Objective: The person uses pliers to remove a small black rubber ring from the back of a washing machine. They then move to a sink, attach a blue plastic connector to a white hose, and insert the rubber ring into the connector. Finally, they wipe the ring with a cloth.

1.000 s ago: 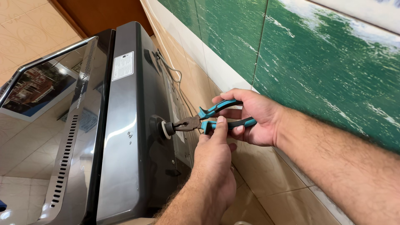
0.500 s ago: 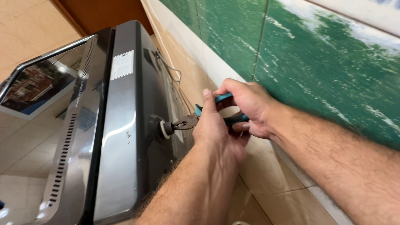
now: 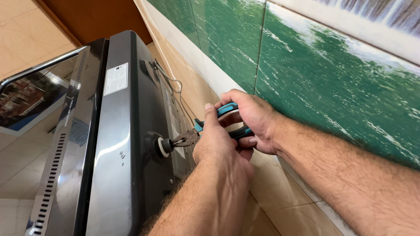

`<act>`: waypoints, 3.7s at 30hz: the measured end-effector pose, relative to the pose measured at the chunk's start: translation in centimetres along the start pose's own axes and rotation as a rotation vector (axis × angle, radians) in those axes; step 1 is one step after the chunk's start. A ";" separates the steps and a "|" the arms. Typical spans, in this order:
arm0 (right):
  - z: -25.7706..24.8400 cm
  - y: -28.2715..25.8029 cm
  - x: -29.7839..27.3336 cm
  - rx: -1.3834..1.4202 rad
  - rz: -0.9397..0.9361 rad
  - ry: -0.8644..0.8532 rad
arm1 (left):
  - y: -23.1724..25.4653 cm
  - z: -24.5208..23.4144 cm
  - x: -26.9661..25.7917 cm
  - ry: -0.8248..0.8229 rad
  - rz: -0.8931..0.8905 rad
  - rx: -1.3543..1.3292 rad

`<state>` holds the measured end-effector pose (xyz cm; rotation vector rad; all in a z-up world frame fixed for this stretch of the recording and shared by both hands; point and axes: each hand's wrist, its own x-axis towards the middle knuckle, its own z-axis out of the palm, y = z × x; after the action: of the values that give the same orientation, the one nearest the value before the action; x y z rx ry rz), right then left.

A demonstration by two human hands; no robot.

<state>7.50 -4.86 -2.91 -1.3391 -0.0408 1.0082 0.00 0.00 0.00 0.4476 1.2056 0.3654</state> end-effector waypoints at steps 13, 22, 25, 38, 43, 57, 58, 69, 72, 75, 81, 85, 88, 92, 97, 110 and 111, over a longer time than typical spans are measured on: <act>0.3 0.5 -1.2 0.018 0.063 -0.027 | -0.1 -0.6 -0.8 0.034 -0.017 0.105; 0.1 1.2 -0.9 -0.008 0.003 -0.012 | 0.7 -0.2 -1.4 0.072 -0.018 0.103; 0.5 1.3 -1.5 -0.023 -0.015 0.061 | 0.7 -0.6 -1.3 0.079 -0.018 0.116; -0.2 2.1 -3.6 -0.027 -0.083 0.151 | -0.6 -1.0 -1.2 -0.034 -0.051 0.161; 0.0 2.6 -4.7 0.067 -0.203 0.169 | -1.0 -1.6 -1.3 -0.089 -0.025 0.209; -1.3 6.7 -7.5 0.222 -0.342 0.363 | -2.0 -4.2 -2.8 -0.280 -0.042 0.525; -1.2 7.0 -8.2 0.253 -0.334 0.391 | -1.8 -4.7 -2.9 -0.314 -0.040 0.554; -4.2 10.8 -9.4 0.563 -0.249 0.201 | 1.2 -10.4 -1.2 -0.534 0.283 0.574; -5.5 12.0 -10.1 0.585 -0.247 0.144 | 2.4 -11.3 -0.9 -0.647 0.340 0.452; -6.6 13.0 -10.9 0.596 -0.262 -0.092 | 3.8 -11.7 -1.7 -0.717 0.311 0.402; -6.6 13.6 -12.4 0.629 -0.232 -0.074 | 5.5 -12.2 -4.7 -0.909 0.360 0.422; -4.9 13.4 -14.2 0.577 -0.233 0.098 | 6.1 -12.7 -6.6 -0.874 0.376 0.502; -4.4 13.8 -15.1 0.624 -0.270 -0.074 | 6.3 -13.2 -7.5 -0.956 0.443 0.491; -4.0 14.5 -16.1 0.693 -0.189 -0.403 | 6.7 -13.9 -8.3 -0.922 0.425 0.532; -3.0 16.0 -17.8 0.667 -0.218 -0.218 | 7.9 -15.0 -8.7 -0.915 0.275 0.516; 2.1 20.2 -23.9 0.492 -0.324 0.203 | 10.9 -19.5 -8.7 -0.949 0.170 0.604; 2.8 20.2 -24.4 0.437 -0.297 0.207 | 11.3 -19.7 -8.9 -0.944 0.173 0.644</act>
<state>-20.34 -19.97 -6.10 -0.9924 0.1279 0.5811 -21.82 7.91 7.29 1.1329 0.3241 -0.1206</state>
